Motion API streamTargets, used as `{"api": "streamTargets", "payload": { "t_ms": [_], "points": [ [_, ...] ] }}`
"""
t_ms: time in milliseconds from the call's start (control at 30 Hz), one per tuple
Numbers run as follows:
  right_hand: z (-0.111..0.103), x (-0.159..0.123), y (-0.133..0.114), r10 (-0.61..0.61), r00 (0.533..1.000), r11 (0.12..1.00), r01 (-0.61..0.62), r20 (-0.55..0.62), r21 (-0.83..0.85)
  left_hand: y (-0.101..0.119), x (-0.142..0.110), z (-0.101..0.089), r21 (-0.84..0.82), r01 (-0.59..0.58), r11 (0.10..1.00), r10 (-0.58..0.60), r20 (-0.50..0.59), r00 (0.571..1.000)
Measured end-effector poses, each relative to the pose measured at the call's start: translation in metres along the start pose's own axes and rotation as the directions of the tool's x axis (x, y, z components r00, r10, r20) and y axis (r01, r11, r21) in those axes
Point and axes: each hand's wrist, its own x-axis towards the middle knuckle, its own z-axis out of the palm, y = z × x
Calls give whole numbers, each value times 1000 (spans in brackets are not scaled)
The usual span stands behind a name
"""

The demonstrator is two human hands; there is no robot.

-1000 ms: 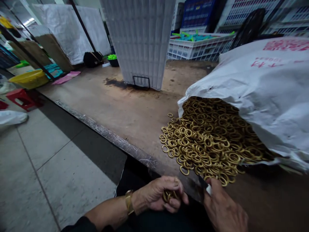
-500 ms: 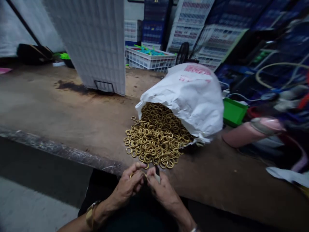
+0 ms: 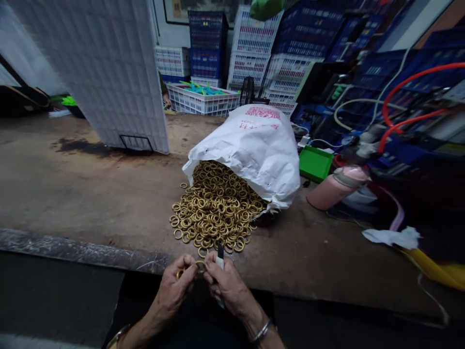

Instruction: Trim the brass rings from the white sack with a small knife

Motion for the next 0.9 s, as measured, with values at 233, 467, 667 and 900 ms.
{"api": "streamTargets", "payload": {
  "t_ms": [233, 467, 667, 900],
  "points": [
    [-3, 5, 3, -224, 964, 874, 133, -145, -468, 4, -6, -1, 308, -246, 919, 225, 102, 969],
    [1, 5, -1, -319, 931, 800, 164, -178, -577, -2, -4, 1, -57, 207, 977, -194, 185, 963],
    [-2, 7, 1, -291, 947, 832, 181, -135, -525, -3, -4, 0, -148, 248, 957, -212, 225, 951],
    [-5, -1, 1, -377, 926, 496, 171, -33, -852, 5, -3, 3, -91, 205, 974, -193, 127, 973]
  ]
}}
